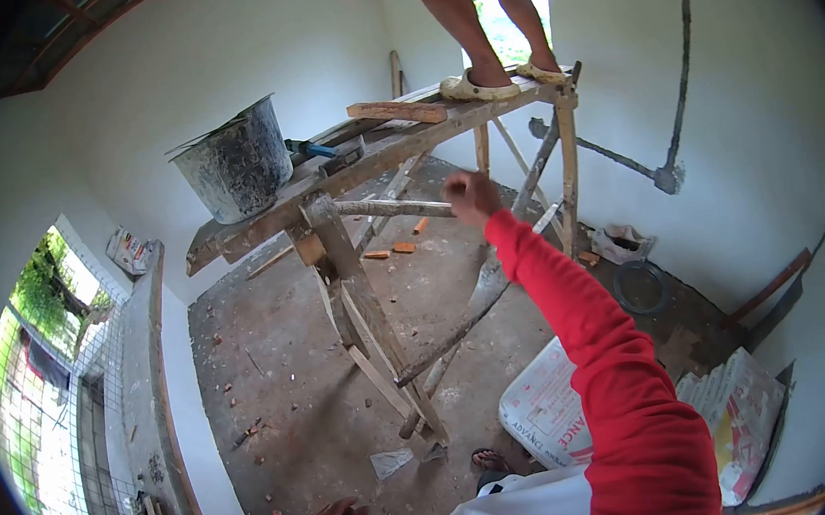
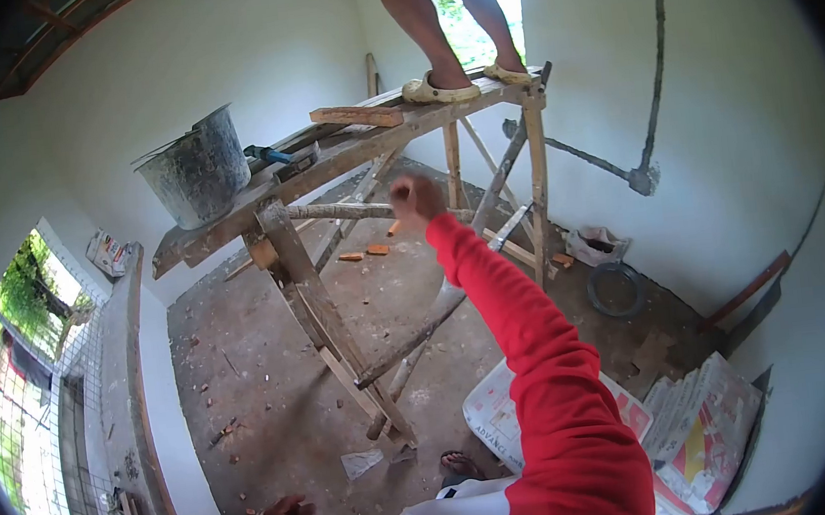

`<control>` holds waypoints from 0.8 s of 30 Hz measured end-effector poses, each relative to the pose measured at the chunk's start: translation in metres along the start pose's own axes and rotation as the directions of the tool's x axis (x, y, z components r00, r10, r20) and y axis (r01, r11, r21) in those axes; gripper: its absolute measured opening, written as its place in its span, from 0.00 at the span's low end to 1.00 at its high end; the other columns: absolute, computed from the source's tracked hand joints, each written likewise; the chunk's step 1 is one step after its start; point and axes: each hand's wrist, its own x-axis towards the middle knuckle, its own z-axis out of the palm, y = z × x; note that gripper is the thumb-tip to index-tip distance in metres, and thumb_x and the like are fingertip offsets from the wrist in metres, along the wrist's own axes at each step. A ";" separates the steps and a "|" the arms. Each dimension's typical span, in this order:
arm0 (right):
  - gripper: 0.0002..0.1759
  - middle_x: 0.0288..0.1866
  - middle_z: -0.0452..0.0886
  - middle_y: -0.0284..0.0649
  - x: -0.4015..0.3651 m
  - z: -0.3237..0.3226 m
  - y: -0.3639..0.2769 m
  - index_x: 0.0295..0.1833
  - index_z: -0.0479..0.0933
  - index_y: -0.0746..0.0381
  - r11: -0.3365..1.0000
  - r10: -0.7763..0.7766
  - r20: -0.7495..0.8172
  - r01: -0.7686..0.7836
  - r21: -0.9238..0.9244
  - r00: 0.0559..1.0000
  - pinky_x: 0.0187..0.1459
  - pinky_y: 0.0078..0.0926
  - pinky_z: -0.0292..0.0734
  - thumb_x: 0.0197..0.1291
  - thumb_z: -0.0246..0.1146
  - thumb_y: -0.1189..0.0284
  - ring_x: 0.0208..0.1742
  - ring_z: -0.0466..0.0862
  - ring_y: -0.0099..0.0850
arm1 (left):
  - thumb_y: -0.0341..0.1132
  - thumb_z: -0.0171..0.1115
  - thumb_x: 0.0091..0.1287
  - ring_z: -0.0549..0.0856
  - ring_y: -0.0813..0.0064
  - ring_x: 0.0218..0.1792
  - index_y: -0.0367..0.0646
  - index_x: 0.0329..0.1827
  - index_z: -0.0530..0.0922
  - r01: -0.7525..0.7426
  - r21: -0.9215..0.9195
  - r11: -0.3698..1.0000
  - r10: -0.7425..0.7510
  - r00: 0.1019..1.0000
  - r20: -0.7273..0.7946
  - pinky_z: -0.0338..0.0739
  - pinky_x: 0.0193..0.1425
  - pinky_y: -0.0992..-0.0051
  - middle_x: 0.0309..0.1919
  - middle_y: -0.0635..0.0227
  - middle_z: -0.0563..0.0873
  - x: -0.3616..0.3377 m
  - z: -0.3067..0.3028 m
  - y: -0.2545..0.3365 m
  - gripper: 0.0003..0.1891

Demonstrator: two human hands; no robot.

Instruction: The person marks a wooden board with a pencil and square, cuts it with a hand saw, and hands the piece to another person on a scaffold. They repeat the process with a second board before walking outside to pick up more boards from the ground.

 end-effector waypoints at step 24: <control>0.36 0.55 0.82 0.45 0.242 0.025 0.027 0.55 0.78 0.60 0.698 0.004 -0.002 -0.004 -0.716 1.000 0.60 0.41 0.75 0.45 0.70 0.46 0.59 0.81 0.42 | 0.45 0.68 0.65 0.82 0.65 0.27 0.43 0.49 0.83 0.002 0.544 0.839 0.313 0.815 -0.487 0.77 0.34 0.70 0.30 0.63 0.85 0.119 -0.151 0.116 0.17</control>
